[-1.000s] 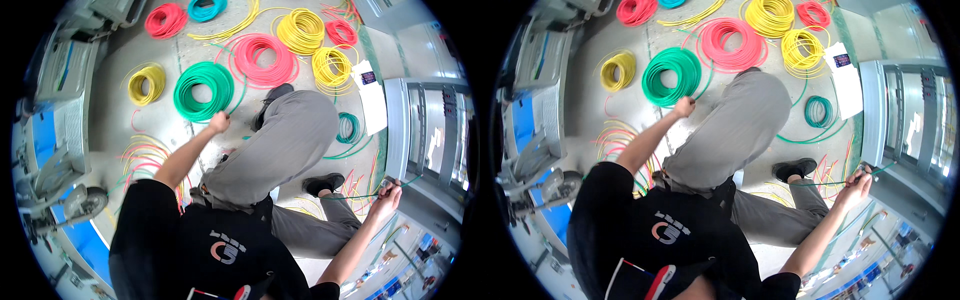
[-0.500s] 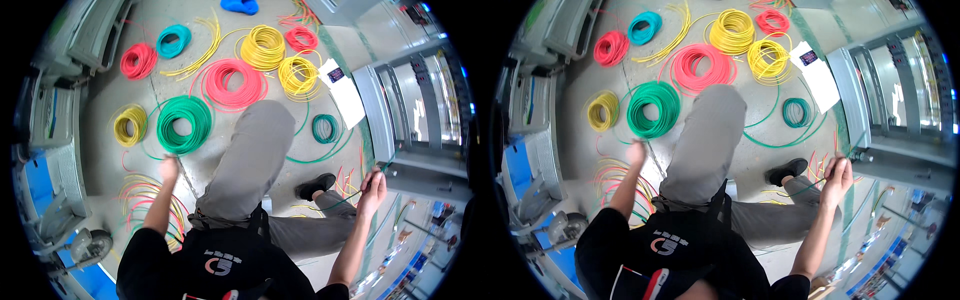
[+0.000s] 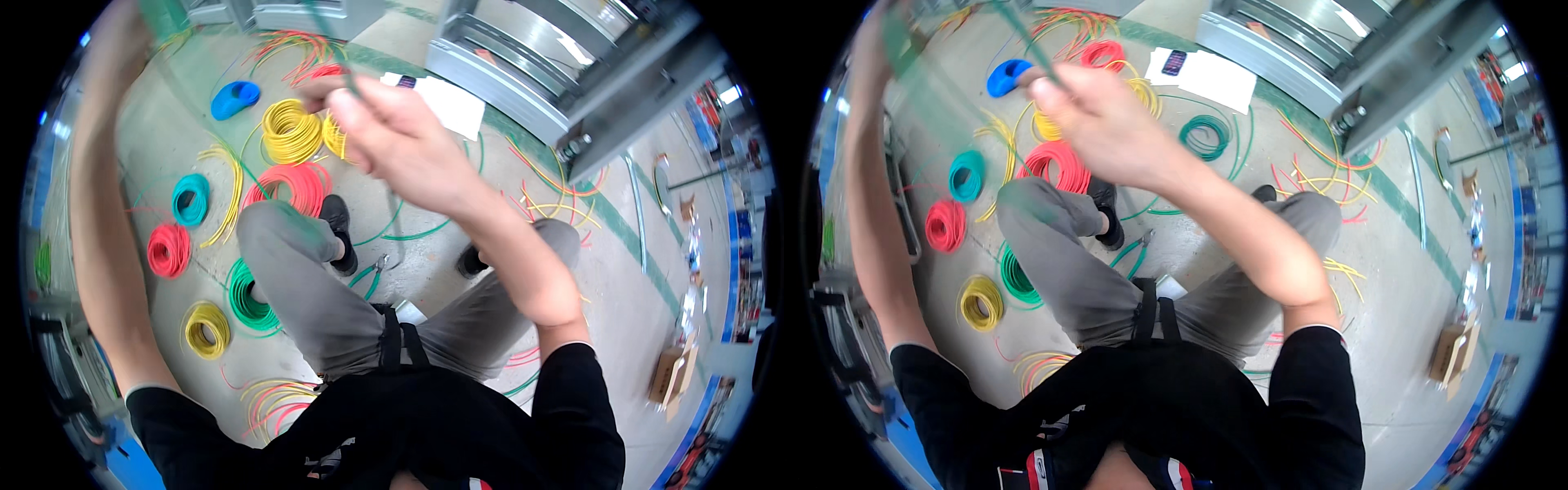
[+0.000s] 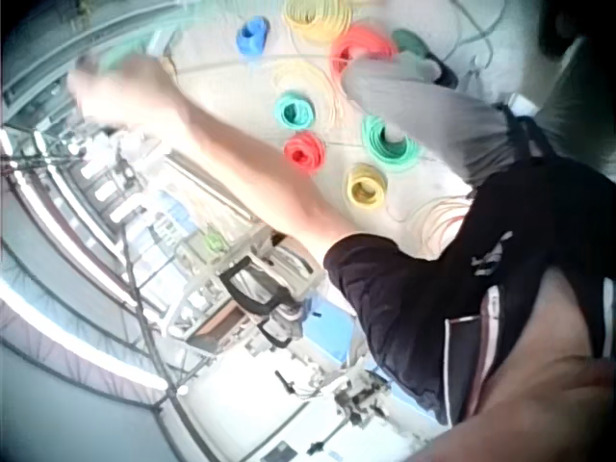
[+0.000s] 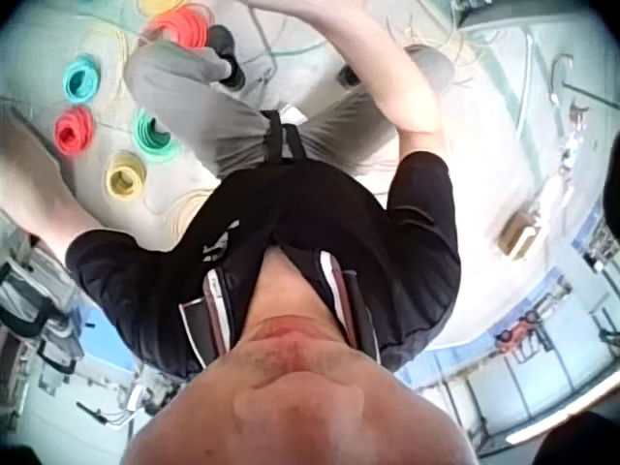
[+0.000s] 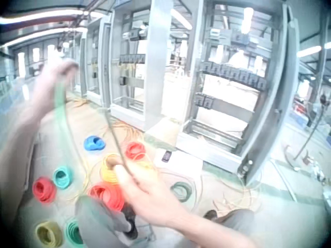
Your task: The person sits on the floor and uses pliers to cut multiple yellow and green cables into shorter lengths. The cut pieces are placed on the floor among other coiled cables.
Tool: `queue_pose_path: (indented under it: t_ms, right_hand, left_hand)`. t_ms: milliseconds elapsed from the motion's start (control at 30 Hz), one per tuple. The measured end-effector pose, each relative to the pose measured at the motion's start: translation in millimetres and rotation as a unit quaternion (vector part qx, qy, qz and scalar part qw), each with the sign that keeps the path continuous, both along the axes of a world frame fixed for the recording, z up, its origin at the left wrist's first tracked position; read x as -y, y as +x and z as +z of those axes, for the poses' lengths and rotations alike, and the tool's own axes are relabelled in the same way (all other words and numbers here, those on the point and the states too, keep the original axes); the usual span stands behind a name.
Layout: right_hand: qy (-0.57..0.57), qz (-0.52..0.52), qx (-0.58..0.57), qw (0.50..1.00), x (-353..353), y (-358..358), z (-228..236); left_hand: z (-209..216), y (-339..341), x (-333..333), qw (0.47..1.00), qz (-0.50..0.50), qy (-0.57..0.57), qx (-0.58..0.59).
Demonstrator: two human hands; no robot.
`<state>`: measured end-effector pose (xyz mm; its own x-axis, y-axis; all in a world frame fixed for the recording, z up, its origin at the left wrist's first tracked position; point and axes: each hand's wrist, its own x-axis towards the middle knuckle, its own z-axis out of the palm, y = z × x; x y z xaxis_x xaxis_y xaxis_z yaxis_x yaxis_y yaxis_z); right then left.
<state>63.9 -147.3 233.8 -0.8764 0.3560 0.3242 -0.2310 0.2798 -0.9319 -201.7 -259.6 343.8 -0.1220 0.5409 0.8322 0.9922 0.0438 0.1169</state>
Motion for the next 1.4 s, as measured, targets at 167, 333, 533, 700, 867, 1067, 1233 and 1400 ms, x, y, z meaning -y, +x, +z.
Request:
queue_pose_path:
  t_ms: [167, 333, 533, 700, 867, 1067, 1233, 1400]
  right_hand:
    - [-0.358, 0.06, -0.018, 0.931, 5, 45, -5]
    - [-0.548, -0.104, 0.0, 0.83, -18, 101, -64]
    - [-0.533, -0.24, 0.016, 0.811, -46, 122, -107]
    - [-0.522, -0.311, 0.061, 0.792, -82, 91, -141]
    - [-0.573, -0.208, 0.113, 0.785, -117, 82, -154]
    - [-0.569, -0.294, 0.101, 0.761, -138, 65, -201]
    - [-0.394, -0.364, 0.18, 0.824, -132, 54, -242]
    - [-0.519, -0.153, 0.183, 0.821, -43, 64, -197]
  left_hand:
    - [-84, 85, -120, 0.956, 0.031, -0.285, -0.061]
    - [-218, 152, -140, 0.924, -0.04, -0.333, 0.182]
    - [-240, 307, -57, 0.796, -0.199, -0.204, 0.535]
    - [-271, 340, -48, 0.874, -0.121, -0.194, 0.429]
    - [-281, 314, -22, 0.767, -0.145, -0.292, 0.553]
    - [-299, 318, 4, 0.531, -0.182, -0.286, 0.777]
    - [-311, 307, 14, 0.364, -0.124, -0.227, 0.895]
    - [-310, 274, -37, 0.449, -0.097, -0.205, 0.864]
